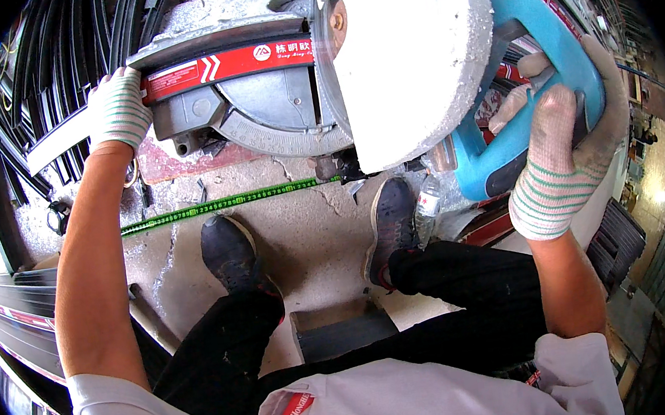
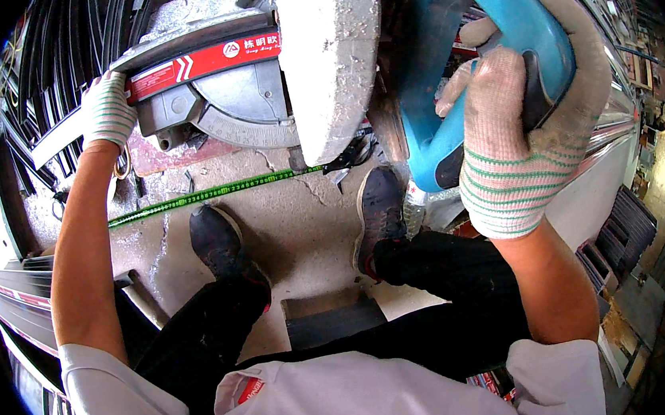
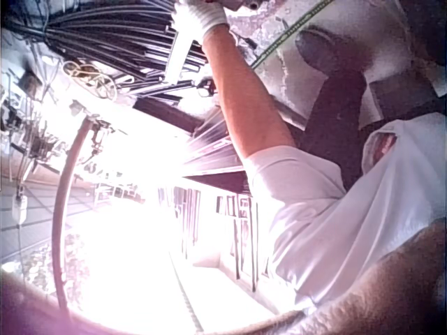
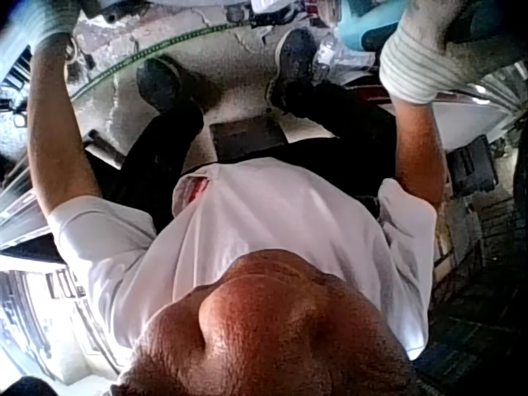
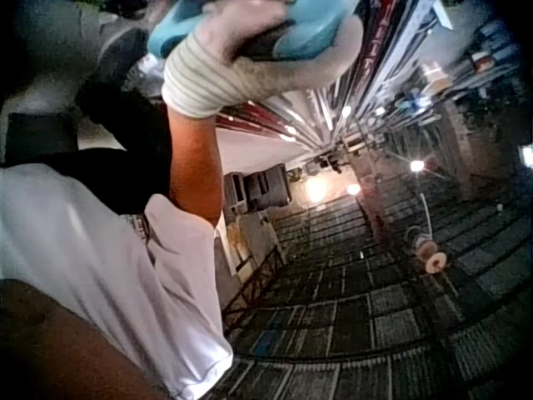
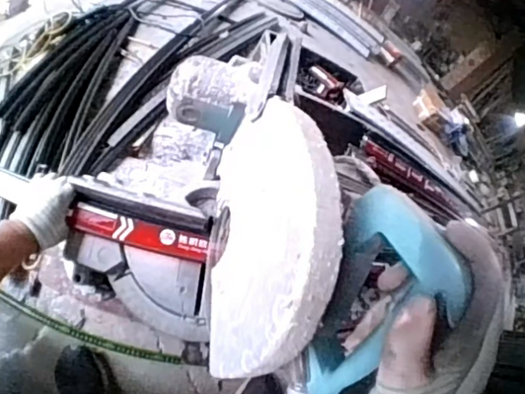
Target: The person measures a window frame profile with a tape measure, marks the cut line, and uses a miter saw to cut the profile. The cut piece is then placed into a window frame assembly.
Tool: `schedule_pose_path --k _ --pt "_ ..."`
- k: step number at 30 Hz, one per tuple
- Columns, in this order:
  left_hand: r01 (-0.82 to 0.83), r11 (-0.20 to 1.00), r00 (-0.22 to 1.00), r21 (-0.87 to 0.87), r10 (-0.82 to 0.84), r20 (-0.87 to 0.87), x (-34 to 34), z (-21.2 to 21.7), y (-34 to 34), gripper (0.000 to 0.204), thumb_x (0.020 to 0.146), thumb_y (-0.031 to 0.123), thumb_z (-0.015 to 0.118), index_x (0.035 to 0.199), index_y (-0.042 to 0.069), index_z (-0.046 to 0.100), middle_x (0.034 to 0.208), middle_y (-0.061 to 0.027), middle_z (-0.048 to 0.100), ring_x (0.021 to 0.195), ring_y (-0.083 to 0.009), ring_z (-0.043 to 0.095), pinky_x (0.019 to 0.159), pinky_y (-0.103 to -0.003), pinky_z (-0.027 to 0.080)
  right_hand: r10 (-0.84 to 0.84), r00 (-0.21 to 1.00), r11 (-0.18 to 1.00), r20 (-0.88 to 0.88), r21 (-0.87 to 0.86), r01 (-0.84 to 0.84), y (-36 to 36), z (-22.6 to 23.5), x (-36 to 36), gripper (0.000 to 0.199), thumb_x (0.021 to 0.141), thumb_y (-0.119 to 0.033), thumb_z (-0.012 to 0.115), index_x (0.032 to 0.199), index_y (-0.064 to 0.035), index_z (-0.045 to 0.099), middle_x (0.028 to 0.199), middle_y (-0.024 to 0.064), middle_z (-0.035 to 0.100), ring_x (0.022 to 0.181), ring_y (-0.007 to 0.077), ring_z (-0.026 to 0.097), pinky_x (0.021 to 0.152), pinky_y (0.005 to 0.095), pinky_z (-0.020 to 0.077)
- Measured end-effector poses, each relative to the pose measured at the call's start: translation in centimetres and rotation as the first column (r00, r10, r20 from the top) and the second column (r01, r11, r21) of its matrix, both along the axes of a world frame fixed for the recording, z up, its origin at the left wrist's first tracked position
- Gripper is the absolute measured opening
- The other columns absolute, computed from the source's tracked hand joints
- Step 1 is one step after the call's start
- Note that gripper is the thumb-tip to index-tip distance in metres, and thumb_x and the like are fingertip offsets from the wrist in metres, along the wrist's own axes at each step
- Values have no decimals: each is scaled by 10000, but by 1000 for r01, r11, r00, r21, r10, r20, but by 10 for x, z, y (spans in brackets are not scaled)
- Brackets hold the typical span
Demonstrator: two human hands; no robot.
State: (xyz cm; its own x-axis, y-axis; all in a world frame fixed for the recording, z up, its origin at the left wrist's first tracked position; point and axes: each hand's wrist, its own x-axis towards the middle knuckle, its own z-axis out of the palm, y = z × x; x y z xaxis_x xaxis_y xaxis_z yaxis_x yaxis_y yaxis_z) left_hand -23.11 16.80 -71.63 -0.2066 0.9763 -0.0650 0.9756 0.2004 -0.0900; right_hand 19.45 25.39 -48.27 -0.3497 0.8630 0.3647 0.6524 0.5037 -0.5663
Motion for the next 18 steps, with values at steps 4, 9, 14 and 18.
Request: schedule_pose_path --k 4,9,14,18 --pt "2 1000 1000 4 -2 -6 -2 -2 -2 282 801 84 735 1077 101 680 1077 -114 692 1062 -337 654 931 -478 505 4 1000 1000 0 5 -4 0 -1 -1 670 989 -530 630 1444 -54 507 1284 160 611 1148 271 630 1052 446 491" --pt "7 1000 1000 7 -7 -11 -3 -3 0 267 804 87 730 1067 101 683 1073 -116 694 1055 -334 658 925 -475 508 8 1000 1000 6 13 -8 0 0 -1 664 994 -528 626 1447 -57 507 1280 161 615 1145 270 632 1052 447 492" --pt "7 1000 1000 -22 -7 -19 -4 -3 0 245 805 94 724 1045 106 681 1072 -115 693 1051 -335 659 920 -475 509 29 999 999 33 23 -29 4 2 1 658 998 -525 622 1450 -60 506 1276 161 618 1141 268 634 1051 448 492" --pt "0 1000 1000 -29 0 -11 -1 0 1 246 803 87 712 1044 110 672 1074 -110 690 1058 -337 657 931 -486 505 53 987 984 149 161 -77 26 12 3 590 1016 -424 628 1461 -60 492 1219 145 641 1008 226 679 935 395 574"
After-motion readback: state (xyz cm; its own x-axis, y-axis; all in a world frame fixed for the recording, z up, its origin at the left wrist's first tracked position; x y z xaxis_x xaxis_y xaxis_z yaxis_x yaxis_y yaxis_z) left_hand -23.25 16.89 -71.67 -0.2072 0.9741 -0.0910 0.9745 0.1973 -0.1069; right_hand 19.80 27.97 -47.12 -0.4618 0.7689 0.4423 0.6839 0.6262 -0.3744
